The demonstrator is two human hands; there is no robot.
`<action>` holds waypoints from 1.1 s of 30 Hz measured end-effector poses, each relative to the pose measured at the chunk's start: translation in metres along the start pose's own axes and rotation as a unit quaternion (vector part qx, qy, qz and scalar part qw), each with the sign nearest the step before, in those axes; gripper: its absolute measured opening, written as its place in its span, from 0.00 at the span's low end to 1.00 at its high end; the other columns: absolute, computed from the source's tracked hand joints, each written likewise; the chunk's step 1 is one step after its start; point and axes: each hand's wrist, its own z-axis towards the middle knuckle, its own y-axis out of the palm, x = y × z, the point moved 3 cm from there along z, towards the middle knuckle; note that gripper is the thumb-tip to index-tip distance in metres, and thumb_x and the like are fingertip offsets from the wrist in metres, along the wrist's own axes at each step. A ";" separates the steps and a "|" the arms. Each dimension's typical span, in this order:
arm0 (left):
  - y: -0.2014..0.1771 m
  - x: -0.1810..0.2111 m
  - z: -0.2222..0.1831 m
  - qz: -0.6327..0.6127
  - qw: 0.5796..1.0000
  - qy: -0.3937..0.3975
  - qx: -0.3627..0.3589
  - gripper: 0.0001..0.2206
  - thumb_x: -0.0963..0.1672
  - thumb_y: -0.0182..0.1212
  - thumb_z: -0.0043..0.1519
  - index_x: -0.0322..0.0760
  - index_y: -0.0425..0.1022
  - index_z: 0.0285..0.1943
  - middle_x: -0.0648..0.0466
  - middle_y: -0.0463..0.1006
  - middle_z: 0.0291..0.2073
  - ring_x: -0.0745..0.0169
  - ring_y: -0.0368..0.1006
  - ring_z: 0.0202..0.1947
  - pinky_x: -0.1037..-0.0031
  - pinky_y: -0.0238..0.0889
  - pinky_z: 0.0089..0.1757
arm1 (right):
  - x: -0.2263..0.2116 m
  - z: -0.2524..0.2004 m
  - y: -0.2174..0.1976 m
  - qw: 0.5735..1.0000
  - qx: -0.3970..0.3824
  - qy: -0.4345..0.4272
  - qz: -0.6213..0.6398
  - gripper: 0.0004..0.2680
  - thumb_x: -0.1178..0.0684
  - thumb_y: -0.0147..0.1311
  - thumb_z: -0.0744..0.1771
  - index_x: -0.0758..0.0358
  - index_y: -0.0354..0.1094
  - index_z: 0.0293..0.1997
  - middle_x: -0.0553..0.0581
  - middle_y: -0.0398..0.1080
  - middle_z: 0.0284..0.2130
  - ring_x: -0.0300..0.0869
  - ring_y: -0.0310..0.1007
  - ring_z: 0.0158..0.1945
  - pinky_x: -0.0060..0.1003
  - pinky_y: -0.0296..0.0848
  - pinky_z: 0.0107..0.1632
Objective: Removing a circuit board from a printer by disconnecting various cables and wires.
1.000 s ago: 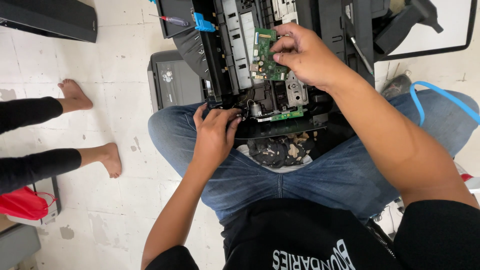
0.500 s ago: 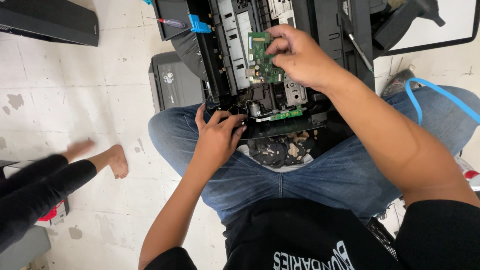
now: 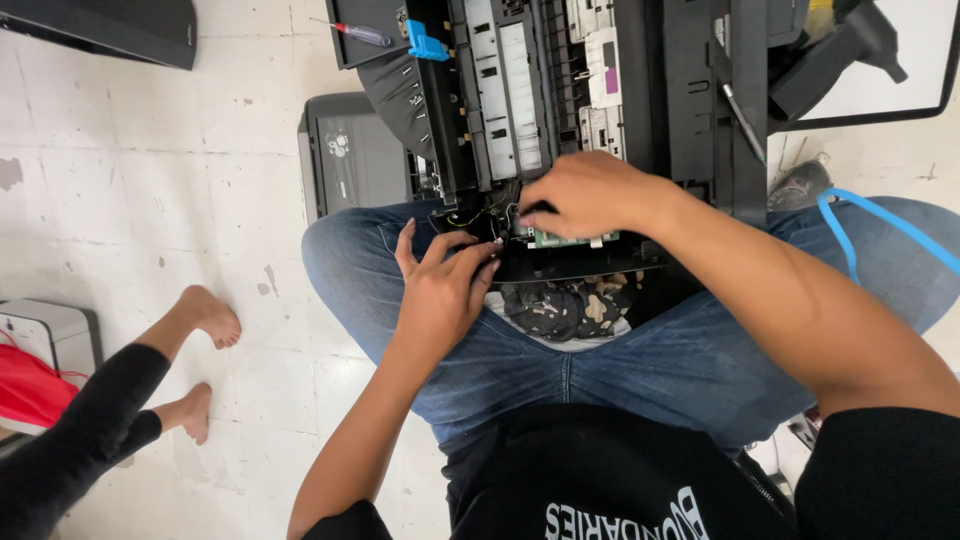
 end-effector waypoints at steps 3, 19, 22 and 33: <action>0.001 0.000 -0.001 -0.019 1.000 -0.001 0.010 0.04 0.43 0.64 0.66 0.42 0.81 0.48 0.57 0.83 0.29 0.62 0.74 0.50 0.40 0.38 0.62 | 0.005 0.010 0.013 0.995 0.007 -0.049 -0.088 0.14 0.44 0.48 0.69 0.56 0.76 0.55 0.61 0.79 0.38 0.57 0.80 0.40 0.55 0.77 0.45; 0.004 0.004 0.004 -0.011 0.999 -0.033 -0.020 0.05 0.44 0.66 0.65 0.41 0.81 0.47 0.56 0.84 0.28 0.61 0.76 0.50 0.40 0.39 0.63 | 0.001 0.018 0.020 0.987 0.056 -0.124 -0.085 0.10 0.52 0.52 0.67 0.64 0.77 0.47 0.55 0.78 0.44 0.56 0.79 0.37 0.50 0.77 0.35; 0.005 0.004 0.004 -0.016 0.999 -0.035 -0.020 0.05 0.44 0.66 0.65 0.42 0.82 0.48 0.56 0.84 0.29 0.61 0.76 0.50 0.39 0.39 0.63 | 0.002 0.018 0.023 0.985 0.060 -0.135 -0.094 0.10 0.52 0.53 0.67 0.65 0.77 0.47 0.56 0.78 0.45 0.56 0.79 0.38 0.51 0.77 0.36; 0.001 0.002 0.004 -0.027 0.999 -0.032 -0.011 0.04 0.43 0.66 0.65 0.43 0.82 0.45 0.58 0.84 0.29 0.63 0.76 0.50 0.41 0.38 0.63 | 0.010 0.022 0.025 0.991 0.039 -0.123 -0.037 0.11 0.52 0.53 0.67 0.61 0.75 0.53 0.54 0.76 0.52 0.55 0.78 0.48 0.51 0.78 0.45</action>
